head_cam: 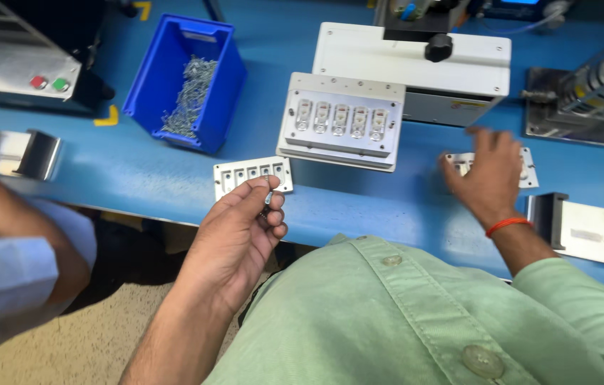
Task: The person picks small metal screws from a blue bin and places them into slots on a white fixture mounted on a workbench. The person repeatedly opens and closes the fixture, inserts screws one at a time, and uses a pneumatic press to secure them. The process is repeated multiple times throughout the clip.
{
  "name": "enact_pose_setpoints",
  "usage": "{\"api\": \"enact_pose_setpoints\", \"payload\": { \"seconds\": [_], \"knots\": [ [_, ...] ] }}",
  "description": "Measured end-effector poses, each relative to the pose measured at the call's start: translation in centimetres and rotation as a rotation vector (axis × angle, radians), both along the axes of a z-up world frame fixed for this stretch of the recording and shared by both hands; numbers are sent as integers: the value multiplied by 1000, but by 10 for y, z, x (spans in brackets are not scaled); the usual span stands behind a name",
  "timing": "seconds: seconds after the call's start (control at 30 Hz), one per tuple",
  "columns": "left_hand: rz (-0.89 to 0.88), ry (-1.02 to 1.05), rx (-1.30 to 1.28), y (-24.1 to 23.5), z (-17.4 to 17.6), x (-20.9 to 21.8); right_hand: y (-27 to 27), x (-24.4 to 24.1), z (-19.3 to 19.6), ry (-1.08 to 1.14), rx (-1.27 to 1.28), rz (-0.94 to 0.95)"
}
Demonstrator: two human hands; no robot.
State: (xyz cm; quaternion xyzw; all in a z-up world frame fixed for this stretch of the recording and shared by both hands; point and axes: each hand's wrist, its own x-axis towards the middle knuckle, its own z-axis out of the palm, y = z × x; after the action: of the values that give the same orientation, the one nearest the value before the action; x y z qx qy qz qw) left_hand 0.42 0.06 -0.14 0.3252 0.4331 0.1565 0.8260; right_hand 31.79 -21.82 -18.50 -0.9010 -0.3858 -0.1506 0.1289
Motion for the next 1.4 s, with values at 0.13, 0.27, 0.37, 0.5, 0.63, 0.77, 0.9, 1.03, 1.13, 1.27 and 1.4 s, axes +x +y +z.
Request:
{"api": "enact_pose_setpoints", "payload": {
  "seconds": [0.13,0.27,0.37,0.5,0.63,0.77,0.9,1.03,1.13,1.27,1.4],
  "knots": [
    [-105,-20,-10,3,-3,15,-8,-8,-16,206,-289,-135],
    [-151,-45,-20,11,-4,20,-26,37,-35,320,-375,-380],
    [-140,-63,-1,16,-5,15,-59,81,-32,236,-424,-556],
    [-99,-62,4,19,-6,7,-77,94,-10,139,-407,-586],
    [-55,-73,2,22,-9,-2,-30,5,-16,209,-67,-115],
    [-8,-96,3,27,-10,-15,52,-91,-11,327,102,416],
    [2,-94,4,27,-12,-27,121,-130,6,502,-18,642],
    [4,-111,5,24,-13,-37,163,-148,9,599,-172,759],
    [-1,-105,20,25,-13,-41,171,-159,5,291,-167,788],
    [-6,-131,10,27,-10,-42,164,-150,-2,581,-406,552],
    [-9,-120,6,29,-10,-41,109,-107,-7,326,-265,504]
  ]
}}
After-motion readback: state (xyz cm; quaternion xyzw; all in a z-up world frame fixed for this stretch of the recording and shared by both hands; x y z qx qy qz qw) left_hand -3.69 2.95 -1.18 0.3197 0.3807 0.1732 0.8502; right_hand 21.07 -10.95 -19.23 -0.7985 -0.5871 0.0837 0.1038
